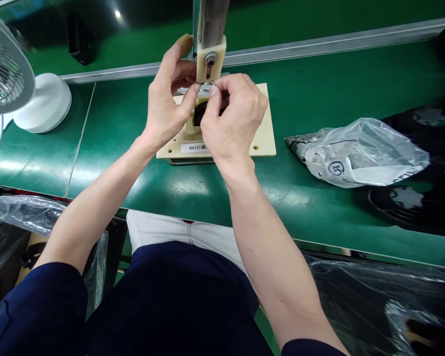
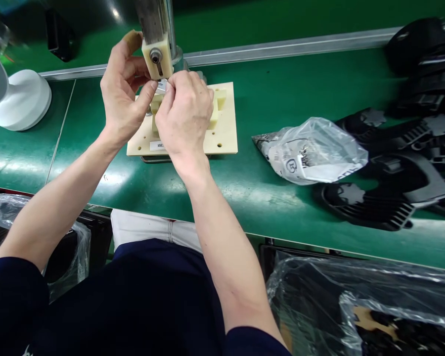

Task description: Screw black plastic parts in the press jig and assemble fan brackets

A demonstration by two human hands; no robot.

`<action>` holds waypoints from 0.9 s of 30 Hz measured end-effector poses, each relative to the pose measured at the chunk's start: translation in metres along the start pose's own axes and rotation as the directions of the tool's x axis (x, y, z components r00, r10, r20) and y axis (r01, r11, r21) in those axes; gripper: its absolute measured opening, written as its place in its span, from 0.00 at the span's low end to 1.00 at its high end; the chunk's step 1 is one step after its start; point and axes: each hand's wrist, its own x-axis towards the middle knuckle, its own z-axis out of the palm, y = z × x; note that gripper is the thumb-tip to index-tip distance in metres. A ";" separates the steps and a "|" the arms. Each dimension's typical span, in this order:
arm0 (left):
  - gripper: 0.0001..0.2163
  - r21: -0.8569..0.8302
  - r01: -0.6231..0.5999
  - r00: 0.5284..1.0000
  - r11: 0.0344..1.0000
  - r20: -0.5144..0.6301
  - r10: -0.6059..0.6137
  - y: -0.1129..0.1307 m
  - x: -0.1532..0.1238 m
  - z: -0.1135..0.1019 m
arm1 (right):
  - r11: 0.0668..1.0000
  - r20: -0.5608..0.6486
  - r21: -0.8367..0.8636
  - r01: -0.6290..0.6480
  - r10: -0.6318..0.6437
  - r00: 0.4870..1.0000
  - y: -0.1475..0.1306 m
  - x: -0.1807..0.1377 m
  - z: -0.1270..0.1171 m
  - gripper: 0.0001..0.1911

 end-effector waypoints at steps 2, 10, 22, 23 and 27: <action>0.32 0.005 0.000 1.000 1.000 0.005 0.000 0.003 -0.001 0.000 | 1.000 0.022 -0.001 0.001 -0.001 1.000 -0.001 0.000 0.001 0.07; 0.26 0.088 0.022 0.999 0.996 -0.032 -0.019 0.015 -0.005 0.002 | 0.999 -0.073 -0.041 -0.002 -0.001 0.997 -0.001 -0.003 0.017 0.10; 0.24 0.108 -0.081 0.996 0.991 -0.017 0.083 0.020 -0.003 0.002 | 1.000 -0.037 0.010 0.020 -0.020 0.999 0.003 -0.002 0.017 0.09; 0.24 0.130 -0.072 0.997 0.989 -0.009 0.074 0.020 -0.003 0.001 | 0.999 -0.050 0.023 0.037 -0.036 0.998 0.005 -0.002 0.018 0.09; 0.25 0.180 -0.054 0.999 0.982 0.006 0.054 0.022 -0.004 -0.001 | 0.999 -0.058 0.006 0.046 -0.045 0.997 0.007 -0.003 0.018 0.09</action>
